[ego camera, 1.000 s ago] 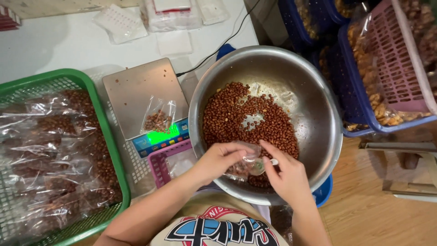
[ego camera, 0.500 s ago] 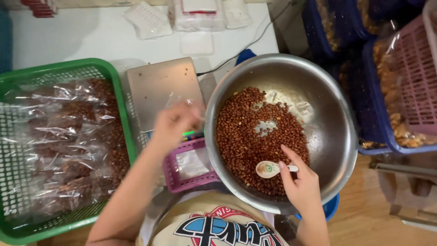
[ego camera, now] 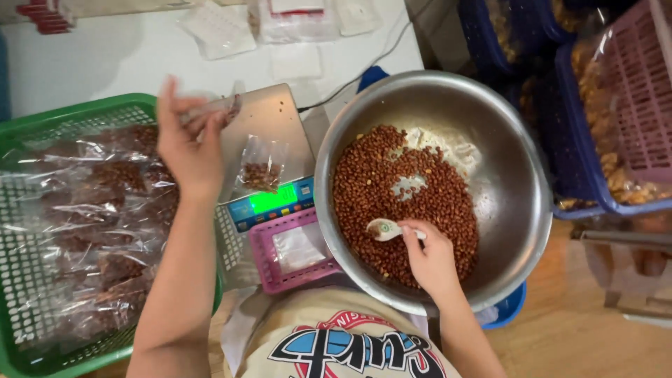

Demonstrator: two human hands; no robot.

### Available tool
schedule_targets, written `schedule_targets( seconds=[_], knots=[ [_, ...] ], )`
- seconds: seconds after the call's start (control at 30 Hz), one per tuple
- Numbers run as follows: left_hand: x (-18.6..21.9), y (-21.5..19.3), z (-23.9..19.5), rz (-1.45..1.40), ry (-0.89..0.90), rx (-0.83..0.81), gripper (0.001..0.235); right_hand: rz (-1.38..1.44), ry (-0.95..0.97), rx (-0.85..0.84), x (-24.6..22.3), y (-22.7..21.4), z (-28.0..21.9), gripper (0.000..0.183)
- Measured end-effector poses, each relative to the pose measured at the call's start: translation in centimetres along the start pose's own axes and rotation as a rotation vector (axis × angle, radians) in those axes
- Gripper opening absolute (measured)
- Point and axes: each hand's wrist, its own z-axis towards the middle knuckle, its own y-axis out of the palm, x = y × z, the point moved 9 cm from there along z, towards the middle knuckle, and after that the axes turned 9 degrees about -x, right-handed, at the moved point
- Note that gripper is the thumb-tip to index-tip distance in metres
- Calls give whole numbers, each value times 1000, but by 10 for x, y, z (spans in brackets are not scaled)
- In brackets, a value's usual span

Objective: The person scoops roasted peanuts from a large metal bowl into small plastic bags placed on a digital scale. After each bag reaches the target weight, the person moves it into a green basket and repeats the process with a new bag.

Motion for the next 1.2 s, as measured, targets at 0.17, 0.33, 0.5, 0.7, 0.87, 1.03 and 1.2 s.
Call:
schedule_targets(
  seconds=[0.17, 0.33, 0.5, 0.7, 0.87, 1.03, 1.2],
  knots=[
    [77, 13, -4, 90, 117, -83, 5, 112, 46, 26, 9, -3, -1, 25],
    [58, 69, -54, -760, -501, -175, 67, 179, 83, 154, 11, -22, -10, 22],
    [66, 110, -75, -974, -492, -343, 72, 202, 56, 276, -2, -52, -22, 17],
    [110, 175, -120, -559, -447, -838, 71, 354, -75, 500, -24, -103, -46, 16],
    [127, 208, -147, -354, -397, -1046, 76, 145, -393, 462, -63, -119, -55, 12],
    [123, 202, -142, -463, -546, -967, 72, -70, -681, 464, -89, -113, -76, 13],
    [65, 125, -73, -173, -550, -709, 25, -85, -541, 501, -75, -115, -70, 9]
  ],
)
